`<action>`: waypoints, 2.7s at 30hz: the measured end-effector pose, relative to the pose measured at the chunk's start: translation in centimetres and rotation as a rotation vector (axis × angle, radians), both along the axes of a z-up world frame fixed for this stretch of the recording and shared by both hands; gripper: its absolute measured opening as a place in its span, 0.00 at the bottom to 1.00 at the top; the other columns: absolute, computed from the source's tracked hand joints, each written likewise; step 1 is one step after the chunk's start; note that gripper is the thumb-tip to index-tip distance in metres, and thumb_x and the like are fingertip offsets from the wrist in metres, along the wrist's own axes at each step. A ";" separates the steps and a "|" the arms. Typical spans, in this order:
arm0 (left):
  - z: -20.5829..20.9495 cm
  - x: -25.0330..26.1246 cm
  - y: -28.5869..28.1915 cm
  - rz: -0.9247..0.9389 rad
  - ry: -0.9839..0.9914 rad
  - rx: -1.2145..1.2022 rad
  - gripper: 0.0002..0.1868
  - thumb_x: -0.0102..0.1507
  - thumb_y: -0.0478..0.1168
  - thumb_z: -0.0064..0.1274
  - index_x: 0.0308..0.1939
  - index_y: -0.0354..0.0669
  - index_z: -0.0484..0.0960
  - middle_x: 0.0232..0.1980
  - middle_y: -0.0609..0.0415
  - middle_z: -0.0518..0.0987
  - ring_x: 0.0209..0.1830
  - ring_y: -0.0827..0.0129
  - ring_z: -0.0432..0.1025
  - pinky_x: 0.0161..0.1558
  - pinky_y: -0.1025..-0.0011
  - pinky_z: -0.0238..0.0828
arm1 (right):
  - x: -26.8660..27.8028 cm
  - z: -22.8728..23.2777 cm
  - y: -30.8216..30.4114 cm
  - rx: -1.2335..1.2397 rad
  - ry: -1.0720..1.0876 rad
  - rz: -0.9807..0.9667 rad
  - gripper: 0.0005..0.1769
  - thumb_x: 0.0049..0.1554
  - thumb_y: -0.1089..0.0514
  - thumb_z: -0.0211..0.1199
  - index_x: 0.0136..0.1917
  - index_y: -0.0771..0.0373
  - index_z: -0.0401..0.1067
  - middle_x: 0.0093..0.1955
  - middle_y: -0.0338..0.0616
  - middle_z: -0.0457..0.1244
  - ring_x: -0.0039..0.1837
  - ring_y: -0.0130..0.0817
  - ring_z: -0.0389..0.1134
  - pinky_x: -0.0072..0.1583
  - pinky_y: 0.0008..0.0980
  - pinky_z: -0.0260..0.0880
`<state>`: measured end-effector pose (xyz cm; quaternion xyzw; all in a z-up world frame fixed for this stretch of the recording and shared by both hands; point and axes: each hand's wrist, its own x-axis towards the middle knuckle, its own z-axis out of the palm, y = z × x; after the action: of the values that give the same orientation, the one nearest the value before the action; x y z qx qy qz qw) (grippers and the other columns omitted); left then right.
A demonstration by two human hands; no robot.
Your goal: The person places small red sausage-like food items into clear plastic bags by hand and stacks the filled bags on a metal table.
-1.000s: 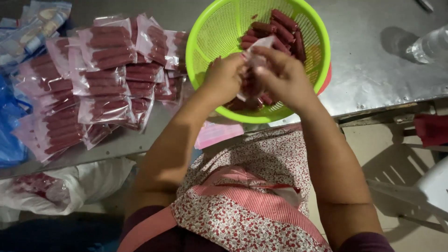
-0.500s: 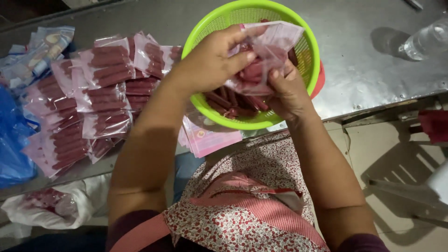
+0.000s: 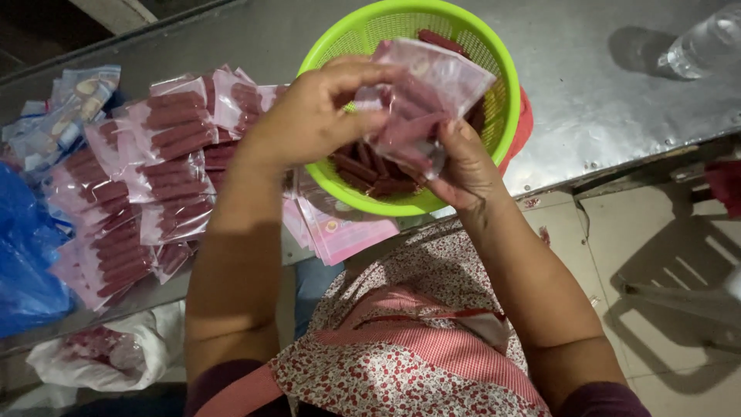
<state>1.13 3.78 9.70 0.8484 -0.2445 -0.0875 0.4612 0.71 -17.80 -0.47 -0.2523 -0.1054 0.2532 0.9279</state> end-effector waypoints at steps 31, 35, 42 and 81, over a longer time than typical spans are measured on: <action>-3.3 -0.6 -1.4 0.399 0.076 -0.357 0.28 0.65 0.24 0.54 0.67 0.42 0.66 0.50 0.49 0.76 0.43 0.72 0.75 0.36 0.80 0.80 | 0.2 -3.2 -0.1 -0.165 0.156 -0.108 0.25 0.48 0.50 0.78 0.56 0.58 0.74 0.53 0.51 0.72 0.54 0.46 0.75 0.60 0.52 0.80; -4.7 -0.1 -1.4 0.444 -0.092 -0.331 0.12 0.63 0.25 0.57 0.49 0.39 0.81 0.47 0.51 0.82 0.46 0.68 0.77 0.51 0.72 0.81 | 0.2 -3.0 -0.6 -0.198 0.145 0.029 0.34 0.52 0.40 0.70 0.64 0.60 0.70 0.59 0.53 0.68 0.60 0.49 0.71 0.64 0.53 0.74; -5.9 -0.2 -1.1 0.471 -0.422 -0.141 0.08 0.66 0.29 0.56 0.49 0.39 0.84 0.47 0.46 0.84 0.49 0.62 0.78 0.54 0.65 0.80 | -0.1 -2.1 -1.3 -0.312 0.090 0.095 0.44 0.42 0.55 0.79 0.67 0.67 0.64 0.59 0.54 0.67 0.59 0.47 0.71 0.64 0.47 0.75; -6.2 -7.1 12.2 0.690 -0.378 -0.230 0.03 0.70 0.34 0.60 0.46 0.39 0.83 0.29 0.50 0.78 0.31 0.70 0.73 0.37 0.72 0.73 | -6.2 -4.0 1.6 -0.670 -0.523 -0.071 0.19 0.60 0.54 0.62 0.60 0.67 0.73 0.42 0.52 0.69 0.40 0.36 0.72 0.45 0.37 0.79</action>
<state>-6.02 16.02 3.47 0.8247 -0.0343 0.2575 0.5024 -5.46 -16.17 -4.49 -0.5993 -0.2404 0.1686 0.7447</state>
